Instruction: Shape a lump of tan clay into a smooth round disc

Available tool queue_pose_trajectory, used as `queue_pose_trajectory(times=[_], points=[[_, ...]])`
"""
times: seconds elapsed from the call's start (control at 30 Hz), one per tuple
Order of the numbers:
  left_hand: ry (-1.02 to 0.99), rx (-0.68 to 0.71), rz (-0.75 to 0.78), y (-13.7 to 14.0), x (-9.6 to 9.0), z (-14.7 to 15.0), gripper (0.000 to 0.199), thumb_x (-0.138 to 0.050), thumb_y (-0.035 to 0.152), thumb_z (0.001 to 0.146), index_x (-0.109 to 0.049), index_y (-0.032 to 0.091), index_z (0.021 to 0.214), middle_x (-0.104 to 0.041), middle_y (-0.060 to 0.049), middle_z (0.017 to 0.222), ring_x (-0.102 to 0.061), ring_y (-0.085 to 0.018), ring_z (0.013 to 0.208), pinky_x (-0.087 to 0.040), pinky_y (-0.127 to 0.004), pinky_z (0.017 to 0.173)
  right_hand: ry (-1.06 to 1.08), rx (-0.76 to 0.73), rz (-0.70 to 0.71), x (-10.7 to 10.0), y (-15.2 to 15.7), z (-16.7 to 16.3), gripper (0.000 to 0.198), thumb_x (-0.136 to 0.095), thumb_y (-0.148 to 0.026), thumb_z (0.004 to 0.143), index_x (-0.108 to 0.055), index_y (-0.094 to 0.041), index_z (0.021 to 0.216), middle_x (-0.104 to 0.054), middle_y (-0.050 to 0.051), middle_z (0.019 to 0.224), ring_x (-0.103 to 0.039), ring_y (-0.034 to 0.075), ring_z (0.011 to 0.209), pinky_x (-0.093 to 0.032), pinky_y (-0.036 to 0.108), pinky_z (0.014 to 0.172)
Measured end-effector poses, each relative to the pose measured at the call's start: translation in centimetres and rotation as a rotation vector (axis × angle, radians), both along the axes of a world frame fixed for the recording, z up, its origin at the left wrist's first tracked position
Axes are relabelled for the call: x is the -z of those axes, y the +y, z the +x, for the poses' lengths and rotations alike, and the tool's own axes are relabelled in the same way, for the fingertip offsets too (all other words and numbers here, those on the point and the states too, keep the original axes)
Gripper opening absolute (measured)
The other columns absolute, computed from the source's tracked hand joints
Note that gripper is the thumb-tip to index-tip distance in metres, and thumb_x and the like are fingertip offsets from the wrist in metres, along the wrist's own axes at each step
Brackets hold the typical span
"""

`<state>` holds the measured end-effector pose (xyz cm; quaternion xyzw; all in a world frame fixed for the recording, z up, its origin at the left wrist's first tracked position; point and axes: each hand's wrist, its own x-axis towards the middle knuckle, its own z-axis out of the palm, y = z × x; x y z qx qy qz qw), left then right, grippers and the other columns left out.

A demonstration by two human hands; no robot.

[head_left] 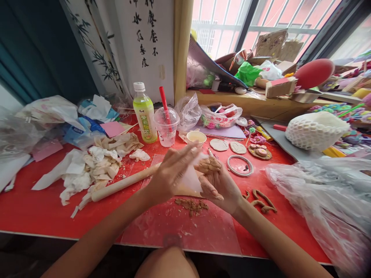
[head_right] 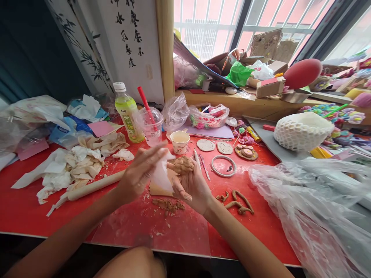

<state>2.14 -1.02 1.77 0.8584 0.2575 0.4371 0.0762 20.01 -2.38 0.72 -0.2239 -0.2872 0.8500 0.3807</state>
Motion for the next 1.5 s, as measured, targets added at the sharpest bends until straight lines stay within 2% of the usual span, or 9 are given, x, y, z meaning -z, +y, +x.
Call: queue_pose_trajectory(times=[0.17, 0.3, 0.5, 0.6, 0.7, 0.8, 1.0, 1.13, 1.5], points=[[0.334, 0.060, 0.140, -0.1, 1.2, 0.5, 0.059, -0.036, 0.009, 0.089, -0.023, 0.022, 0.145, -0.041, -0.005, 0.144, -0.051, -0.025, 0.116, -0.038, -0.043, 0.100, 0.030, -0.002, -0.025, 0.4, -0.1, 0.0, 0.059, -0.007, -0.054, 0.093, -0.044, -0.019, 0.063, -0.044, -0.003, 0.033, -0.027, 0.006, 0.022, -0.016, 0.017, 0.033], [0.084, -0.036, 0.040, -0.1, 0.7, 0.2, 0.057, -0.035, 0.009, 0.092, -0.023, 0.028, 0.145, -0.036, -0.003, 0.147, -0.048, -0.019, 0.116, -0.041, -0.036, 0.098, 0.039, -0.013, -0.005, 0.1, -0.1, 0.0, 0.061, -0.004, -0.051, 0.094, -0.051, -0.019, 0.070, -0.044, -0.004, 0.033, -0.022, 0.006, 0.022, -0.014, 0.017, 0.033], [-0.258, -0.182, -0.178, -0.1, -0.4, 0.1, 0.040, -0.041, 0.019, 0.093, -0.047, 0.034, 0.130, -0.037, 0.001, 0.143, -0.034, -0.018, 0.133, -0.030, -0.036, 0.111, -0.059, 0.006, 0.003, -0.3, 0.0, 0.3, 0.072, -0.004, -0.064, 0.089, -0.058, -0.021, 0.107, -0.041, -0.006, 0.034, -0.018, 0.005, 0.023, -0.013, 0.016, 0.033], [-0.450, -0.309, -0.373, 0.4, -0.3, 0.2, 0.034, -0.050, 0.029, 0.090, -0.053, 0.029, 0.123, -0.048, -0.003, 0.132, -0.044, -0.020, 0.125, -0.037, -0.036, 0.106, -0.097, -0.011, 0.027, -0.5, 0.0, 0.4, 0.072, -0.003, -0.064, 0.089, -0.054, -0.023, 0.118, -0.043, -0.007, 0.035, -0.021, 0.005, 0.022, -0.014, 0.016, 0.032], [-0.638, -0.279, -0.579, 0.9, -0.1, 0.2, 0.040, -0.051, 0.036, 0.089, -0.048, 0.026, 0.127, -0.058, -0.004, 0.121, -0.057, -0.021, 0.109, -0.048, -0.035, 0.092, -0.106, -0.042, 0.054, -0.7, 0.1, 0.4, 0.071, -0.002, -0.065, 0.088, -0.048, -0.026, 0.126, -0.047, -0.007, 0.037, -0.024, 0.005, 0.020, -0.014, 0.015, 0.030], [-0.576, -0.196, -0.683, 0.6, 0.0, 0.6, 0.041, -0.047, 0.038, 0.090, -0.046, 0.024, 0.129, -0.060, -0.005, 0.119, -0.060, -0.020, 0.103, -0.051, -0.032, 0.086, -0.047, -0.070, 0.056, -0.7, 0.1, 0.4, 0.072, 0.002, -0.066, 0.086, -0.053, -0.025, 0.109, -0.051, -0.005, 0.041, -0.027, 0.005, 0.019, -0.014, 0.014, 0.029], [0.091, -0.090, -0.266, -0.9, 1.4, 2.1, 0.043, -0.033, 0.028, 0.095, -0.037, 0.012, 0.135, -0.035, -0.015, 0.144, -0.025, -0.026, 0.137, -0.025, -0.046, 0.113, 0.053, -0.160, 0.082, -0.7, -0.2, 0.5, 0.071, 0.006, -0.067, 0.084, -0.048, -0.022, 0.077, -0.058, -0.001, 0.047, -0.032, 0.006, 0.019, -0.022, 0.015, 0.030], [0.305, -0.055, -0.063, -0.6, 2.3, 2.1, 0.037, -0.030, 0.019, 0.094, -0.045, 0.012, 0.128, -0.042, -0.016, 0.137, -0.016, -0.026, 0.140, -0.021, -0.050, 0.115, 0.102, -0.190, 0.054, -0.5, -0.2, 0.5, 0.073, 0.004, -0.070, 0.083, -0.048, -0.020, 0.075, -0.059, 0.000, 0.048, -0.033, 0.006, 0.020, -0.024, 0.016, 0.029], [0.137, -0.205, 0.231, -0.2, 2.3, 1.5, 0.013, -0.049, 0.015, 0.088, -0.061, 0.011, 0.085, -0.066, -0.011, 0.094, -0.054, -0.024, 0.103, -0.047, -0.041, 0.089, 0.158, -0.375, 0.070, -0.1, -0.4, 0.2, 0.083, 0.023, -0.068, 0.076, -0.045, -0.021, 0.087, -0.067, 0.004, 0.061, -0.047, 0.011, 0.025, -0.031, 0.015, 0.025]])
